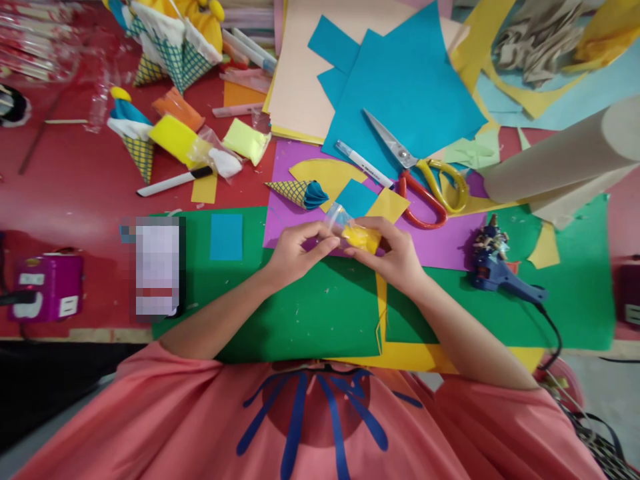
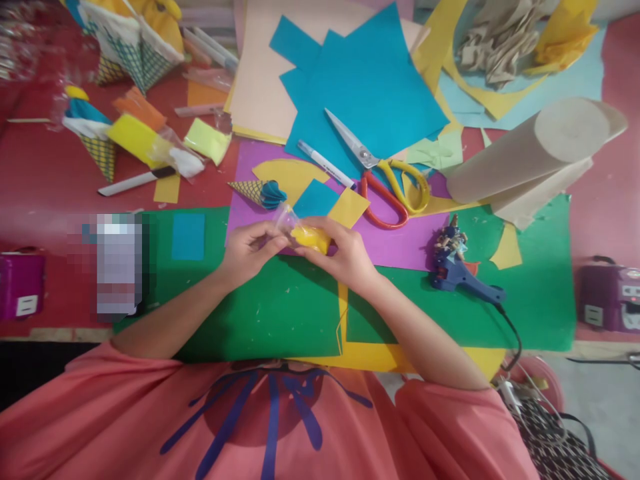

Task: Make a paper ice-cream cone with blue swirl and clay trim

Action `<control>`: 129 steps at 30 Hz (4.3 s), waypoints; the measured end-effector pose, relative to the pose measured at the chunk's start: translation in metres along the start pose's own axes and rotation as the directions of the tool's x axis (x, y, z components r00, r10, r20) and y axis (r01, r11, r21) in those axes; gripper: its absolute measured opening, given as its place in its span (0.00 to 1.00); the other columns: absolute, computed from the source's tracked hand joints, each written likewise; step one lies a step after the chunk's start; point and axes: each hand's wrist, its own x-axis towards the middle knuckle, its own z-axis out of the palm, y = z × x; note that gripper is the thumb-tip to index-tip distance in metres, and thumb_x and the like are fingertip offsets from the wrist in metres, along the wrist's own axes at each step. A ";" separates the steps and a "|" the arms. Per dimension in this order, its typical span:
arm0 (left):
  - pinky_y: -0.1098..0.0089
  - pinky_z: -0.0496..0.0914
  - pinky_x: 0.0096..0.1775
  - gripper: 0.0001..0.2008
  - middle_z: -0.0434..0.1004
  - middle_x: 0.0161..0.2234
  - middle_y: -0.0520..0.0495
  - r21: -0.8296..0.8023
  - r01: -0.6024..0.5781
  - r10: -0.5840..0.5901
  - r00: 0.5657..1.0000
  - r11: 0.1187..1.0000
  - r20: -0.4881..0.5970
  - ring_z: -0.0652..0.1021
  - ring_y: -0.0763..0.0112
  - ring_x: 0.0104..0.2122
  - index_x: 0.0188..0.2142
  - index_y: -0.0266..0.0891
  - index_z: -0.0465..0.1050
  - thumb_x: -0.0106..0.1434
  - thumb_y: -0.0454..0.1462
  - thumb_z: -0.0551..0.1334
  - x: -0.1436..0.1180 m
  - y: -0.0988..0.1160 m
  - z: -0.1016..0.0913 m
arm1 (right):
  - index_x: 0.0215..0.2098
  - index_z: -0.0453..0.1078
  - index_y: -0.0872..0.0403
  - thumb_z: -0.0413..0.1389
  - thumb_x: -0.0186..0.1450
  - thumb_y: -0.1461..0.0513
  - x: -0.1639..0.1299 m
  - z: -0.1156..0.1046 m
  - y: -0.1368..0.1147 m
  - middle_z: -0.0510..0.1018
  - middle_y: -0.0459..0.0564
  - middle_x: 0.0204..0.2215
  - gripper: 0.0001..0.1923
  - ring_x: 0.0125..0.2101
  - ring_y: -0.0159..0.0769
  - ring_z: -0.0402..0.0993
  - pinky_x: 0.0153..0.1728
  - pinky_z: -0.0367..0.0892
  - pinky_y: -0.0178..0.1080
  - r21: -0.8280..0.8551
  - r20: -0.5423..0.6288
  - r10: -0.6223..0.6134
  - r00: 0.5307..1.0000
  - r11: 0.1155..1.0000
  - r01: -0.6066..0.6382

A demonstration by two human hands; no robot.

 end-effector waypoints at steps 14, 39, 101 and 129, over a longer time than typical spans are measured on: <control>0.76 0.66 0.29 0.16 0.69 0.23 0.55 -0.095 0.046 -0.048 0.999 0.994 -0.017 0.70 0.79 0.25 0.26 0.38 0.66 0.62 0.47 0.64 -0.003 -0.003 0.004 | 0.38 0.76 0.53 0.62 0.63 0.55 -0.003 0.000 -0.003 0.82 0.50 0.34 0.10 0.32 0.37 0.81 0.34 0.75 0.39 0.075 -0.003 0.037 0.999 0.996 -0.037; 0.65 0.78 0.45 0.14 0.84 0.41 0.46 -0.151 0.053 -0.036 0.993 0.987 0.117 0.83 0.64 0.41 0.39 0.42 0.81 0.55 0.45 0.70 0.013 -0.007 -0.019 | 0.42 0.74 0.51 0.63 0.61 0.55 0.002 -0.007 0.003 0.82 0.49 0.39 0.14 0.39 0.37 0.79 0.41 0.73 0.39 0.149 0.044 0.070 0.997 0.986 -0.076; 0.65 0.72 0.52 0.11 0.80 0.46 0.44 0.196 -0.280 0.260 0.958 0.940 0.122 0.79 0.67 0.48 0.42 0.41 0.74 0.60 0.40 0.67 0.011 -0.011 -0.005 | 0.36 0.70 0.52 0.62 0.61 0.51 0.003 0.002 0.003 0.76 0.44 0.30 0.14 0.21 0.26 0.63 0.20 0.60 0.32 0.101 0.029 0.190 0.981 0.976 -0.192; 0.75 0.71 0.37 0.08 0.83 0.35 0.48 0.261 -0.297 0.297 0.954 0.918 0.040 0.80 0.74 0.34 0.38 0.39 0.77 0.61 0.40 0.66 0.008 -0.006 -0.006 | 0.33 0.64 0.52 0.68 0.54 0.53 0.007 0.004 -0.003 0.76 0.41 0.24 0.19 0.23 0.29 0.76 0.25 0.73 0.32 0.550 0.183 0.405 0.896 0.713 -0.435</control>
